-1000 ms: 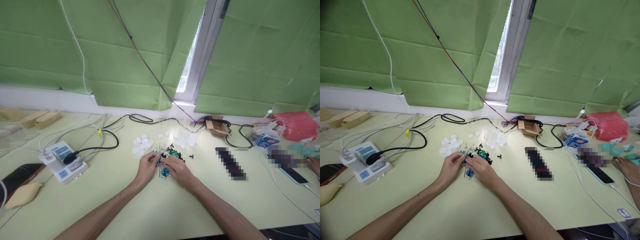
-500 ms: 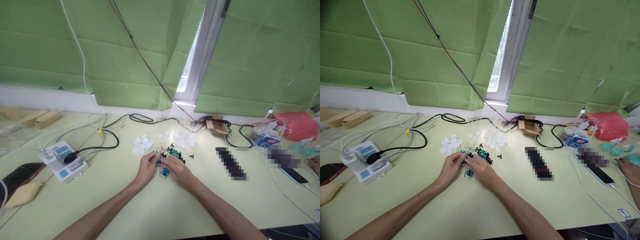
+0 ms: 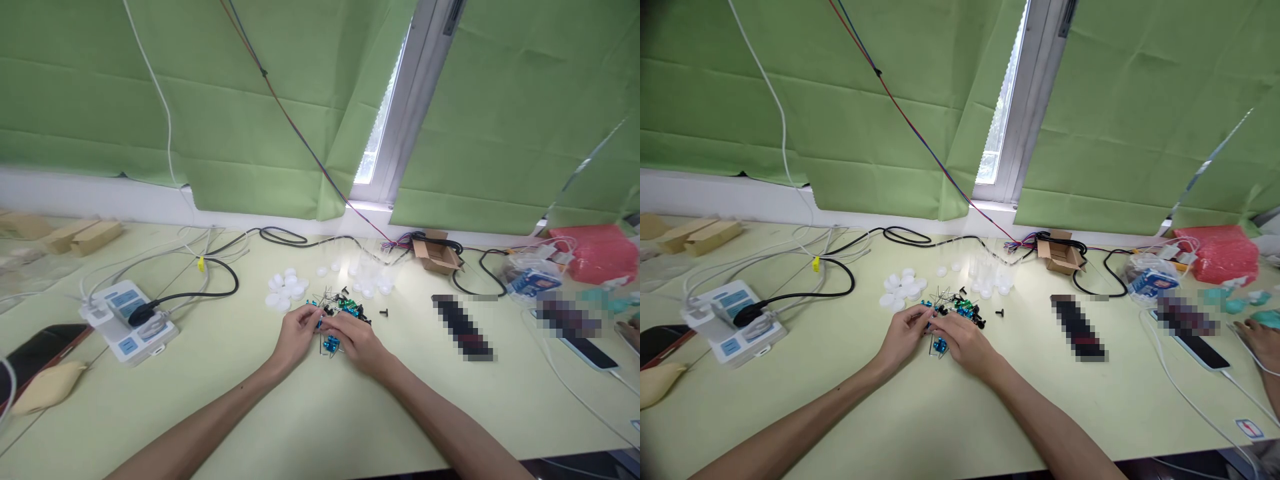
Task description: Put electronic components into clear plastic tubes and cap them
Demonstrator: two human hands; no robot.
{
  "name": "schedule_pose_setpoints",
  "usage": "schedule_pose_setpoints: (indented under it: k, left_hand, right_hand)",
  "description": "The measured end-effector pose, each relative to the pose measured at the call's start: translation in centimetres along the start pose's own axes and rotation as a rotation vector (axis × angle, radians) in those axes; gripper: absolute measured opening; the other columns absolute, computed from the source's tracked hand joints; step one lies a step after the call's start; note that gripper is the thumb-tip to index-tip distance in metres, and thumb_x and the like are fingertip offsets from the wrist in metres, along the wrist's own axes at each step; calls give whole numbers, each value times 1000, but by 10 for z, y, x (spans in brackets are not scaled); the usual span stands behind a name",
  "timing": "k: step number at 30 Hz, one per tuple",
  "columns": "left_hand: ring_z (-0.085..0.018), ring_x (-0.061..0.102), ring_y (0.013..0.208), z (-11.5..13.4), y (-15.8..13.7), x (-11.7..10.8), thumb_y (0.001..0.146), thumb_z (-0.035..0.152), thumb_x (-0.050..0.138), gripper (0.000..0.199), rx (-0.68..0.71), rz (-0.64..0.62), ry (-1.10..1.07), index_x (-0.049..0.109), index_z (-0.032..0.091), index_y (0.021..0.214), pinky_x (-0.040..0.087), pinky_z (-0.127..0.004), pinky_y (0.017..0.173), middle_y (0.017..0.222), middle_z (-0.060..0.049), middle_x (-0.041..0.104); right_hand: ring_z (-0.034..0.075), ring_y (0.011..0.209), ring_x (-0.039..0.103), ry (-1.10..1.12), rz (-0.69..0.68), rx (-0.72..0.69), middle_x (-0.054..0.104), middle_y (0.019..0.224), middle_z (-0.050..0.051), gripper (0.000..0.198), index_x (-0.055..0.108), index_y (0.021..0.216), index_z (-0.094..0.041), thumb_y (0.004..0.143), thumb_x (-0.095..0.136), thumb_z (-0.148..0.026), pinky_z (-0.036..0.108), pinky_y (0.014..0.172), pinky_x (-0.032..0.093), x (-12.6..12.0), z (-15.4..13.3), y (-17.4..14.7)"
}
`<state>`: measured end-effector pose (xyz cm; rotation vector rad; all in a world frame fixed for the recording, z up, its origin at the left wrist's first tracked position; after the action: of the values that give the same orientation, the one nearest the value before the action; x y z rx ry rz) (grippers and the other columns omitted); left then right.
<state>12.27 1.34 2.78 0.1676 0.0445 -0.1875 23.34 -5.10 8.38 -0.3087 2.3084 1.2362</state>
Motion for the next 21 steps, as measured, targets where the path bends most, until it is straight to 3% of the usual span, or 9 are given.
schedule_pose_setpoints:
  k: [9,21]
  left_hand:
    - [-17,60,69,2,0,0,87,45,60,30,10,-10,66,68,17,77,48,-26,65,72,-2,67]
    - [-18,65,67,5,-1,4,82,47,64,31,-47,-28,-36,69,18,75,54,-28,64,72,-3,68]
  right_hand:
    - [17,85,71,151,26,243,76,97,5,27,64,121,-22,100,48,-22,31,78,57,4,28,-9]
    - [17,74,65,178,107,263,71,84,5,16,72,103,-22,93,60,-27,31,72,53,-6,23,-4]
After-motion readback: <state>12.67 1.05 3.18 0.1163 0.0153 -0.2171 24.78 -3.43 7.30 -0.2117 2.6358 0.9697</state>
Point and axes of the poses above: each hand's wrist, its own y-axis towards the middle knuckle, its own x-axis out of the palm, z = x × y, the point moved 10 cm from there along y, towards the middle knuckle
